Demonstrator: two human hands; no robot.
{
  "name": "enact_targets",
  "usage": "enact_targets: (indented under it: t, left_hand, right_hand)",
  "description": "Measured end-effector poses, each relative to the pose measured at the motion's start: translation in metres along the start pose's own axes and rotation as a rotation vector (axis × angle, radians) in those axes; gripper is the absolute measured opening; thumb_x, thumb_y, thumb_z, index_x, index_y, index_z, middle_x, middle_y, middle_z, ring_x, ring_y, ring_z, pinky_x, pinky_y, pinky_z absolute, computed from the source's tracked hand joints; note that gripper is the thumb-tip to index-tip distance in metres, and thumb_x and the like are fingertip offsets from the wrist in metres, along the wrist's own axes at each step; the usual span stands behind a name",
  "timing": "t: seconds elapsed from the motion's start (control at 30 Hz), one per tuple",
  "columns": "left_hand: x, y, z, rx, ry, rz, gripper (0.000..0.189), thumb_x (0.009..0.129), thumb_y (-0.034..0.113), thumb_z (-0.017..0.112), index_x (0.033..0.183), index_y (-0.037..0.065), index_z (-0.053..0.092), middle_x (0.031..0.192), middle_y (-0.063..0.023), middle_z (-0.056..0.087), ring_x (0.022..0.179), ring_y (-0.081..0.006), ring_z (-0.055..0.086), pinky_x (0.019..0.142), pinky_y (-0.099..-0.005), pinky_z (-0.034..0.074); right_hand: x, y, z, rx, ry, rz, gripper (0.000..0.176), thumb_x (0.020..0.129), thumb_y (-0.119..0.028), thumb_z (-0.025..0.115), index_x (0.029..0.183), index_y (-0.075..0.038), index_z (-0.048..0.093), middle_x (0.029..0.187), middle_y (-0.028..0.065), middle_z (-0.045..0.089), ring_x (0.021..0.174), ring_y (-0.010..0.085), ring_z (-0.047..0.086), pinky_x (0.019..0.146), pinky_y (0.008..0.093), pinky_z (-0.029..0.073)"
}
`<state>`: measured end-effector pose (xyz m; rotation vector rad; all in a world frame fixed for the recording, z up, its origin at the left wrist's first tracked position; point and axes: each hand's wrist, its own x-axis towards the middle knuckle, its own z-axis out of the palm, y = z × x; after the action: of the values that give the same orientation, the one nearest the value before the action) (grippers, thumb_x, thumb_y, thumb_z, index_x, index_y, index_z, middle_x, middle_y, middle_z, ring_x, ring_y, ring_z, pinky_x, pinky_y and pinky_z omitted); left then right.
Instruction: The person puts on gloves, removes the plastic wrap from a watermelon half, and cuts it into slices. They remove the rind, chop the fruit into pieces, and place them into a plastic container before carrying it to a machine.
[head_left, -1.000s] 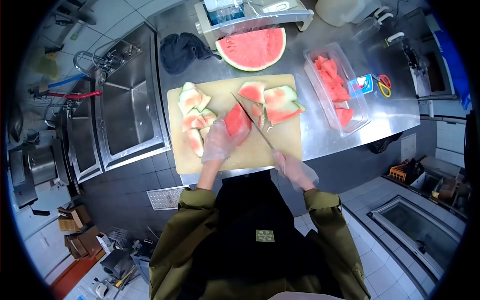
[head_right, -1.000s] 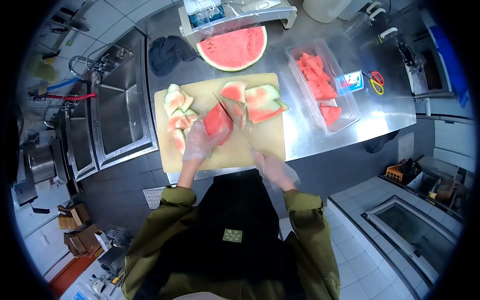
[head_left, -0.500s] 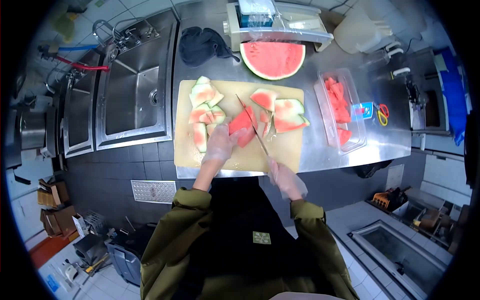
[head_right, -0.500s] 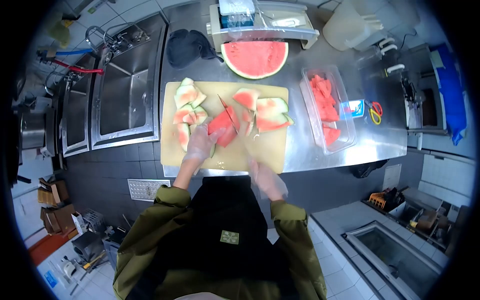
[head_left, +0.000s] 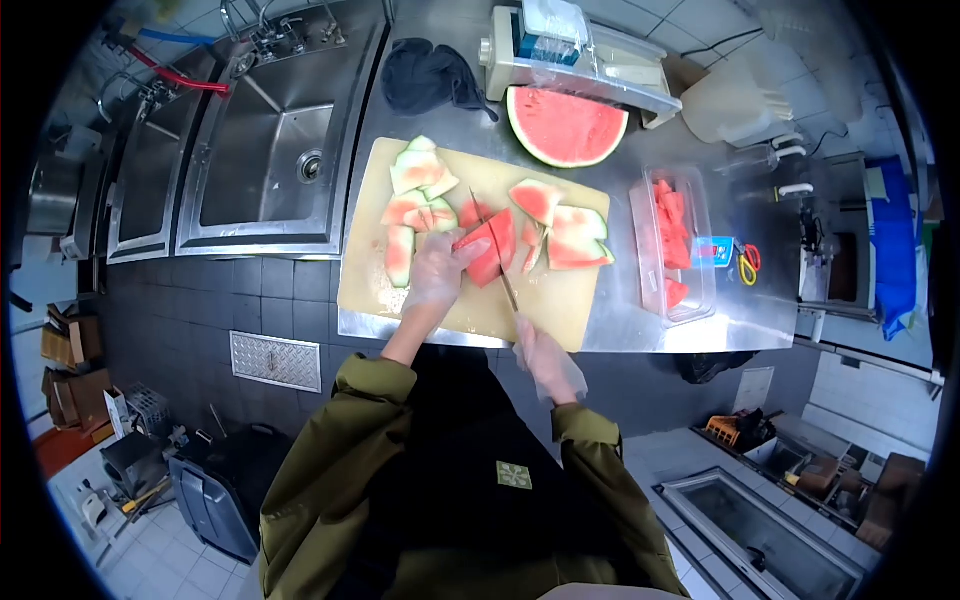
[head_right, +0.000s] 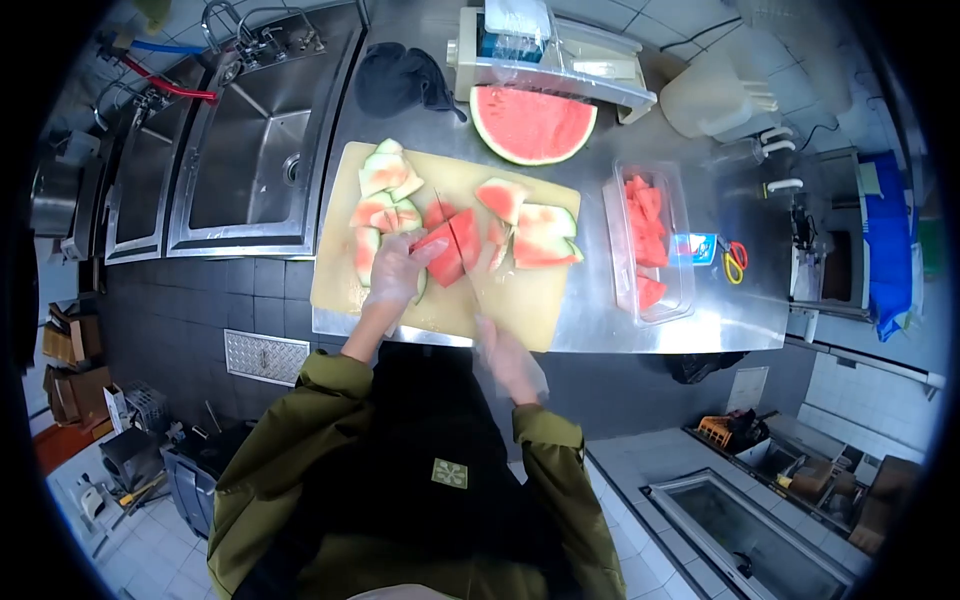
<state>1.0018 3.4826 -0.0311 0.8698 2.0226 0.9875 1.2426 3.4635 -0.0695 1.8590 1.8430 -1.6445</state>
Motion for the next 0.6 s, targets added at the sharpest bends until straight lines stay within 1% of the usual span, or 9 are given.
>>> enact_targets:
  t: [0.03, 0.13, 0.17, 0.27, 0.37, 0.4, 0.47, 0.57, 0.6]
  left_hand:
    - [0.005, -0.010, 0.005, -0.065, 0.009, -0.003, 0.055, 0.086, 0.040, 0.070, 0.116, -0.006, 0.065, 0.105, -0.0211, 0.069, 0.098, -0.0269, 0.066, 0.088, -0.0329, 0.048]
    - [0.006, -0.012, 0.003, -0.199, 0.018, -0.060, 0.051, 0.086, 0.036, 0.071, 0.113, -0.006, 0.066, 0.104, -0.0187, 0.070, 0.098, -0.0217, 0.066, 0.088, -0.0302, 0.048]
    - [0.005, -0.011, 0.003, -0.234, 0.013, -0.087, 0.049, 0.086, 0.035, 0.072, 0.113, -0.006, 0.067, 0.104, -0.0180, 0.070, 0.098, -0.0199, 0.066, 0.088, -0.0291, 0.047]
    - [0.011, -0.034, 0.011, -0.482, -0.053, -0.026, 0.039, 0.089, 0.027, 0.069, 0.111, -0.005, 0.068, 0.108, -0.0160, 0.070, 0.097, -0.0163, 0.065, 0.089, -0.0272, 0.047]
    - [-0.005, 0.008, -0.014, -0.333, -0.056, -0.068, 0.028, 0.091, 0.018, 0.064, 0.107, -0.005, 0.070, 0.113, -0.0142, 0.068, 0.098, -0.0146, 0.064, 0.089, -0.0253, 0.047]
    - [-0.006, 0.005, -0.012, -0.348, -0.040, -0.060, 0.026, 0.092, 0.016, 0.064, 0.107, -0.004, 0.070, 0.113, -0.0130, 0.068, 0.098, -0.0142, 0.064, 0.087, -0.0251, 0.048]
    - [-0.002, -0.006, -0.004, -0.380, -0.007, -0.040, 0.022, 0.092, 0.012, 0.062, 0.107, -0.003, 0.070, 0.114, -0.0104, 0.067, 0.097, -0.0134, 0.064, 0.085, -0.0246, 0.048]
    - [0.014, -0.046, 0.015, -0.519, -0.013, 0.044, 0.023, 0.093, 0.010, 0.062, 0.111, 0.000, 0.069, 0.111, -0.0060, 0.068, 0.095, -0.0120, 0.064, 0.079, -0.0228, 0.048]
    - [0.013, -0.044, 0.013, -0.557, -0.009, 0.031, 0.023, 0.092, 0.013, 0.063, 0.110, 0.000, 0.070, 0.107, -0.0067, 0.069, 0.095, -0.0117, 0.064, 0.080, -0.0234, 0.048]
  right_hand:
    - [0.001, 0.004, 0.000, 0.015, 0.006, -0.002, 0.056, 0.101, -0.048, 0.040, 0.098, 0.002, 0.063, 0.080, 0.0209, 0.067, 0.079, 0.0399, 0.063, 0.074, 0.0463, 0.047]
    - [-0.035, -0.023, -0.013, 0.269, -0.015, 0.056, 0.054, 0.100, -0.047, 0.044, 0.091, 0.003, 0.062, 0.068, 0.0115, 0.062, 0.065, 0.0246, 0.060, 0.063, 0.0407, 0.046]
    - [-0.045, -0.034, -0.018, 0.294, -0.019, 0.061, 0.052, 0.099, -0.046, 0.047, 0.092, 0.003, 0.062, 0.065, 0.0068, 0.058, 0.064, 0.0148, 0.056, 0.059, 0.0353, 0.044]
    - [-0.031, -0.006, -0.002, 0.233, 0.019, -0.016, 0.052, 0.099, -0.046, 0.046, 0.097, 0.003, 0.064, 0.067, 0.0106, 0.061, 0.063, 0.0215, 0.059, 0.062, 0.0373, 0.046]
    - [-0.005, 0.017, 0.009, 0.033, 0.022, -0.053, 0.053, 0.100, -0.046, 0.044, 0.104, 0.002, 0.064, 0.074, 0.0150, 0.064, 0.066, 0.0278, 0.060, 0.065, 0.0378, 0.048]
    - [-0.001, 0.022, 0.014, 0.058, 0.034, -0.083, 0.051, 0.101, -0.046, 0.043, 0.095, 0.001, 0.061, 0.068, 0.0107, 0.059, 0.059, 0.0222, 0.056, 0.059, 0.0348, 0.044]
    - [0.004, 0.031, 0.018, 0.106, 0.063, -0.145, 0.054, 0.103, -0.046, 0.040, 0.078, -0.001, 0.056, 0.055, 0.0021, 0.049, 0.046, 0.0110, 0.046, 0.045, 0.0288, 0.036]
    - [-0.009, 0.034, 0.013, 0.079, 0.100, -0.096, 0.055, 0.100, -0.047, 0.044, 0.091, 0.003, 0.064, 0.066, 0.0138, 0.061, 0.061, 0.0276, 0.059, 0.061, 0.0387, 0.046]
    - [-0.019, 0.019, 0.008, 0.149, 0.080, -0.090, 0.054, 0.101, -0.047, 0.042, 0.085, 0.001, 0.061, 0.062, 0.0095, 0.056, 0.056, 0.0218, 0.054, 0.056, 0.0349, 0.042]
